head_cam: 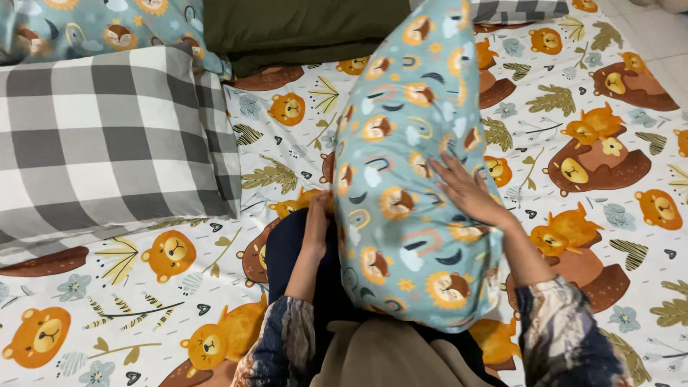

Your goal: The person arranges multiple pillows on a bed, patting them into place and aligning them one by one.

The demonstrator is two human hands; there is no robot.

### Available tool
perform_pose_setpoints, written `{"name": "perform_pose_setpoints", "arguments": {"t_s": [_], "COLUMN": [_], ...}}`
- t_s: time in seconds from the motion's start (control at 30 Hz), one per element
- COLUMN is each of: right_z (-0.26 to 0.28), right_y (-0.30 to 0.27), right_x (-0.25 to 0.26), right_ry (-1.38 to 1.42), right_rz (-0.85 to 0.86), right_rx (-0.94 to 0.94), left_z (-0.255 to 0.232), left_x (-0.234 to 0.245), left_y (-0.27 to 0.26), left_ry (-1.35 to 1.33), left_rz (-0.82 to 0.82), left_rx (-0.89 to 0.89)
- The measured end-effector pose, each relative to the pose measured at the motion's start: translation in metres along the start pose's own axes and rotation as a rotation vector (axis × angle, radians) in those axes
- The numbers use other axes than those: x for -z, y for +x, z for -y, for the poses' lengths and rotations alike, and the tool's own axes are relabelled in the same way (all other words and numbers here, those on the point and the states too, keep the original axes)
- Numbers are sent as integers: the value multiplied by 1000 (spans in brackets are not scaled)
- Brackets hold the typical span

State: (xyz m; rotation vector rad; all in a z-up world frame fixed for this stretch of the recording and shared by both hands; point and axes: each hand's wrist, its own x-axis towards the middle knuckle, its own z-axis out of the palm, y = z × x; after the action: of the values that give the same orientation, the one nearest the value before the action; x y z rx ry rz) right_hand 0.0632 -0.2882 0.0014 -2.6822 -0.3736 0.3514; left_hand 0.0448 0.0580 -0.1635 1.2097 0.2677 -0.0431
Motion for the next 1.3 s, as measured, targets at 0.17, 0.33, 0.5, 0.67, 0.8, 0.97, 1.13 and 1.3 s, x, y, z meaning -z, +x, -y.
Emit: {"name": "perform_pose_setpoints", "arguments": {"t_s": [0.17, 0.33, 0.5, 0.67, 0.8, 0.97, 1.13, 1.3], "right_z": [-43, -62, -108, -137, -67, -10, 68, 138], "right_y": [-58, -64, -22, 23, 61, 69, 65, 36], "right_x": [49, 19, -26, -96, -157, -94, 93, 213], "right_ry": [565, 776, 845, 850, 819, 269, -26, 76], "right_rz": [-84, -318, -378, -307, -80, 146, -356, -978], "right_rx": [-367, -417, -267, -398, -206, 196, 335, 507], "left_z": [74, 23, -73, -225, -302, -255, -202, -197], "left_x": [-18, -62, -59, -57, -43, -76, -113, -121], "left_y": [21, -8, -10, 65, 23, -50, -104, -99], "left_ry": [-493, -698, -353, 174, 311, 971, 1106, 1046], "left_rz": [291, 414, 474, 320, 419, 169, 435, 504], "left_rx": [580, 498, -67, -68, -342, -839, -1038, -1091]}}
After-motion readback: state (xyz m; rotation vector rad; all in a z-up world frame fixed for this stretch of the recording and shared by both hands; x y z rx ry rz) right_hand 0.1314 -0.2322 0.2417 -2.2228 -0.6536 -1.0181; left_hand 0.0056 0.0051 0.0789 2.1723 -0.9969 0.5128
